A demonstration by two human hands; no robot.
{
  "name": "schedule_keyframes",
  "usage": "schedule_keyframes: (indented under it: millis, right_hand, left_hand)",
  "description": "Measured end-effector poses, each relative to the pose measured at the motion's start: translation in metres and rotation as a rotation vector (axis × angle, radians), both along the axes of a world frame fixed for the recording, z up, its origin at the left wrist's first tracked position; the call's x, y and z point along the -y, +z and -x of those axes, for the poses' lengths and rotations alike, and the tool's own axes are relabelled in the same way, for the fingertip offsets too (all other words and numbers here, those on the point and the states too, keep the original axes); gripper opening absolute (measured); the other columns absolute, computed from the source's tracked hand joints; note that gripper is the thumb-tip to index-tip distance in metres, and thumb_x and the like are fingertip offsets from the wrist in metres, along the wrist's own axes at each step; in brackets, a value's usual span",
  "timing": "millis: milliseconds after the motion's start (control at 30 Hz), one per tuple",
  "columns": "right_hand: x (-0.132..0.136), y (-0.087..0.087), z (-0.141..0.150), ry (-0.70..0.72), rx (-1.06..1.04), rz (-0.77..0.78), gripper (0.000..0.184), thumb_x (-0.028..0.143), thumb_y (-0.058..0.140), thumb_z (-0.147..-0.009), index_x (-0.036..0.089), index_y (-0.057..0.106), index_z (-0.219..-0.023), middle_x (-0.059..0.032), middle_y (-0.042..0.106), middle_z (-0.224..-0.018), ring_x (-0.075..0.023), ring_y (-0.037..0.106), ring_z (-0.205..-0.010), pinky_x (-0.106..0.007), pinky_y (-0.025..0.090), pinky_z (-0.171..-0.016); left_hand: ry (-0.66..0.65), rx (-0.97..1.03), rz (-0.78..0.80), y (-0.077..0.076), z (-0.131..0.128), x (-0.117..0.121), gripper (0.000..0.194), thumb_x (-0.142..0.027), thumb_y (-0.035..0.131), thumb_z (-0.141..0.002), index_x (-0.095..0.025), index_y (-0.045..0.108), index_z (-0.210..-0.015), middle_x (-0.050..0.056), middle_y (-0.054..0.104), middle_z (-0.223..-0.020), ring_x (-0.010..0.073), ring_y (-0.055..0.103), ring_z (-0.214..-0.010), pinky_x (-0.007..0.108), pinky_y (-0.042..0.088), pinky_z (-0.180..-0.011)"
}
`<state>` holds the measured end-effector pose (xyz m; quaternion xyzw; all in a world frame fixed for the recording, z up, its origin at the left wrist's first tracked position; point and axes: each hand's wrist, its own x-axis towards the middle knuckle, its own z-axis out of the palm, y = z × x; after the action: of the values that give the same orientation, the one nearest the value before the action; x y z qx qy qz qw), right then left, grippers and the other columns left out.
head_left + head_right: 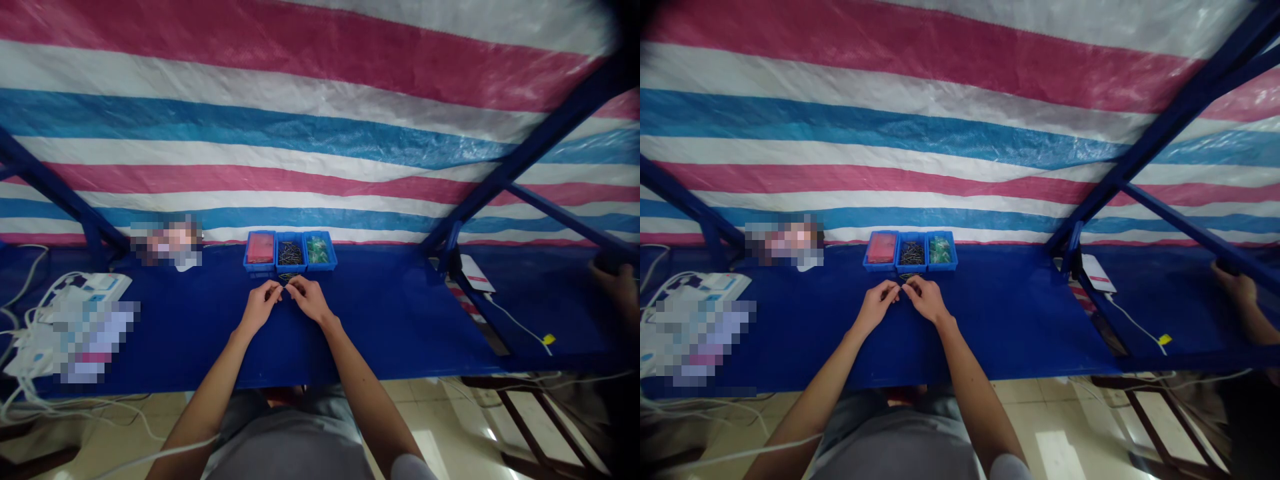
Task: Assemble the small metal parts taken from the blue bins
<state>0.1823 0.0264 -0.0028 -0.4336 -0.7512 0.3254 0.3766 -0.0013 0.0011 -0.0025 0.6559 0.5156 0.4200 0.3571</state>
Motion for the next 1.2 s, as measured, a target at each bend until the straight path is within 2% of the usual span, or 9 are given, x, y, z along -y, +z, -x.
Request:
schedule_keyframes:
  millis: [100, 300, 667, 1200]
  right_hand:
    - [0.0002, -0.0001, 0.0004, -0.004, -0.059, 0.003, 0.025, 0.04, 0.061, -0.092, 0.022, 0.067, -0.108, -0.0008, 0.07, -0.081, -0.0127, 0.056, -0.06, -0.024, 0.043, -0.062]
    - [-0.0022, -0.0025, 0.0014, -0.006, -0.082, -0.004, 0.016, 0.033, 0.059, -0.092, 0.021, 0.07, -0.093, -0.0031, 0.071, -0.085, -0.0147, 0.059, -0.067, -0.025, 0.045, -0.064]
    - [-0.0022, -0.0012, 0.0015, -0.005, -0.06, -0.022, 0.015, 0.029, 0.056, -0.094, 0.02, 0.068, -0.093, -0.0037, 0.07, -0.087, -0.0164, 0.062, -0.075, -0.026, 0.047, -0.071]
    - [-0.0026, -0.0016, 0.0004, -0.016, -0.033, -0.034, 0.015, 0.03, 0.056, -0.094, 0.02, 0.067, -0.089, -0.0019, 0.067, -0.078, -0.0153, 0.057, -0.067, -0.025, 0.042, -0.064]
  left_hand:
    - [0.002, 0.006, 0.001, 0.0005, 0.0, -0.0002, 0.029, -0.044, 0.053, -0.095, -0.019, 0.064, -0.089, 0.001, 0.066, -0.071, 0.0151, 0.062, -0.065, 0.025, 0.048, -0.068]
    - [0.007, 0.001, -0.008, 0.0019, -0.0007, 0.0002, 0.029, -0.044, 0.054, -0.094, -0.019, 0.065, -0.088, 0.001, 0.066, -0.07, 0.015, 0.062, -0.064, 0.025, 0.048, -0.067]
    - [0.001, -0.025, -0.009, -0.0001, -0.0008, -0.0003, 0.032, -0.047, 0.052, -0.095, -0.019, 0.065, -0.088, 0.002, 0.067, -0.072, 0.0156, 0.063, -0.066, 0.025, 0.049, -0.068]
    - [-0.001, -0.012, -0.016, 0.0, -0.0008, -0.0004, 0.027, -0.043, 0.054, -0.094, -0.019, 0.066, -0.089, 0.001, 0.067, -0.071, 0.0155, 0.063, -0.065, 0.025, 0.048, -0.068]
